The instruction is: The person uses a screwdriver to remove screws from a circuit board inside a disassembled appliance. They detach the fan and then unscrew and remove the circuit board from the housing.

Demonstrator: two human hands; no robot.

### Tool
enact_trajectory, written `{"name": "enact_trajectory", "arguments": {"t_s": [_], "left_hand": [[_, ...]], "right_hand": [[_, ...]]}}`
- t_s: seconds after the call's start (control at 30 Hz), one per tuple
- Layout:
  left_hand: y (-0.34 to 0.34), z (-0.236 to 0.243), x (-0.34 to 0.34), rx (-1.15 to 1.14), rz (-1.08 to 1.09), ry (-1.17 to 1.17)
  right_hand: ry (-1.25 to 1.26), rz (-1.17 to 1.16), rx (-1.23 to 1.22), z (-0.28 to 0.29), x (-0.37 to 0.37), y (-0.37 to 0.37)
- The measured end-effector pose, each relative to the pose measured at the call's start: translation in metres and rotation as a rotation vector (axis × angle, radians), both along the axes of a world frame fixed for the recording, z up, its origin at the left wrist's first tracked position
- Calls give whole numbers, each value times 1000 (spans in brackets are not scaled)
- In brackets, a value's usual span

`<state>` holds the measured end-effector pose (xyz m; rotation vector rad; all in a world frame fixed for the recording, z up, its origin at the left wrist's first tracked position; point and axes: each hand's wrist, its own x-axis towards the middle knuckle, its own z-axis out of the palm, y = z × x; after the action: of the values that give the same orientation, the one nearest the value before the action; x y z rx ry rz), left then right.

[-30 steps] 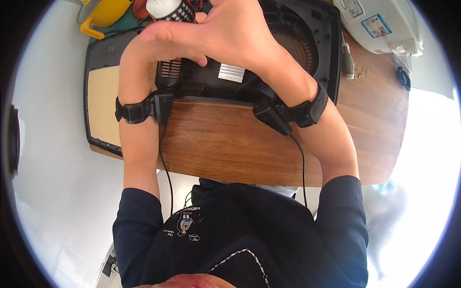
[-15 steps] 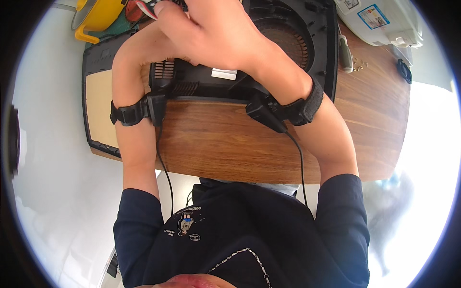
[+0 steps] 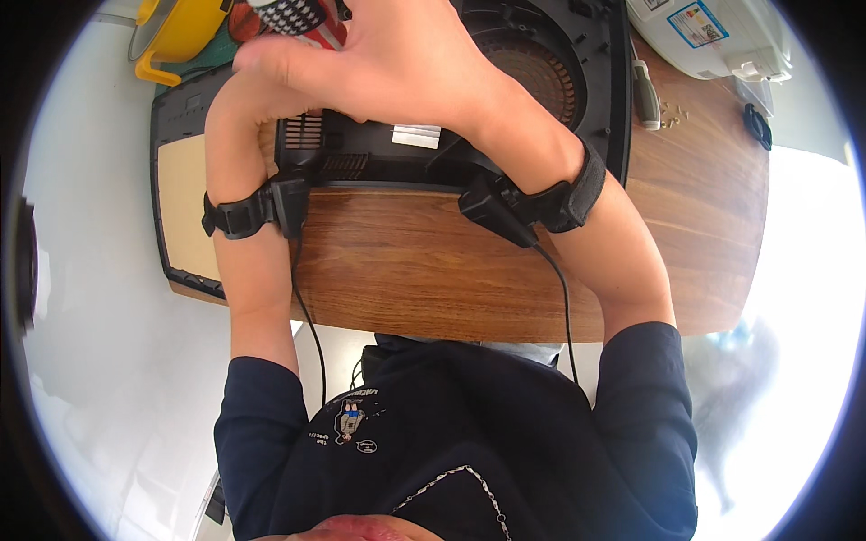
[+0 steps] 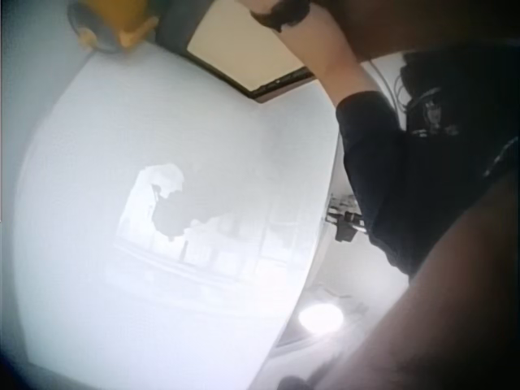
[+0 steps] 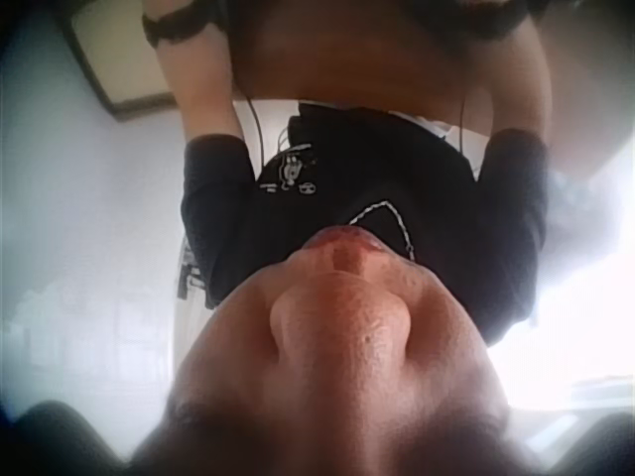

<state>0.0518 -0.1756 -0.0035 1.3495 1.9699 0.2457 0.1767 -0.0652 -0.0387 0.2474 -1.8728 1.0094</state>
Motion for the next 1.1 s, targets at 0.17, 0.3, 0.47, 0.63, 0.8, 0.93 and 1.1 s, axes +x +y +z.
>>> {"name": "enact_trajectory", "arguments": {"t_s": [0.17,0.3,0.47,0.63,0.8,0.93,1.1], "left_hand": [[-4,-28,-13,220,-66,-167],[-11,-37,-21,255,-59,-77],[-2,-18,3,-55,189,-14],[0,-49,-28,338,-197,-64],[0,-34,-16,174,-109,-32],[5,-51,-29,257,-206,-1],[7,-59,-30,281,-225,-25]], "right_hand": [[-67,9,-48,8,5,-7],[-72,29,-36,21,13,-16],[-57,-160,34,10,5,-8],[26,55,-103,12,8,-10],[2,-171,127,7,3,-1],[-34,-62,-43,5,3,-6],[-18,26,-55,5,5,-5]]}}
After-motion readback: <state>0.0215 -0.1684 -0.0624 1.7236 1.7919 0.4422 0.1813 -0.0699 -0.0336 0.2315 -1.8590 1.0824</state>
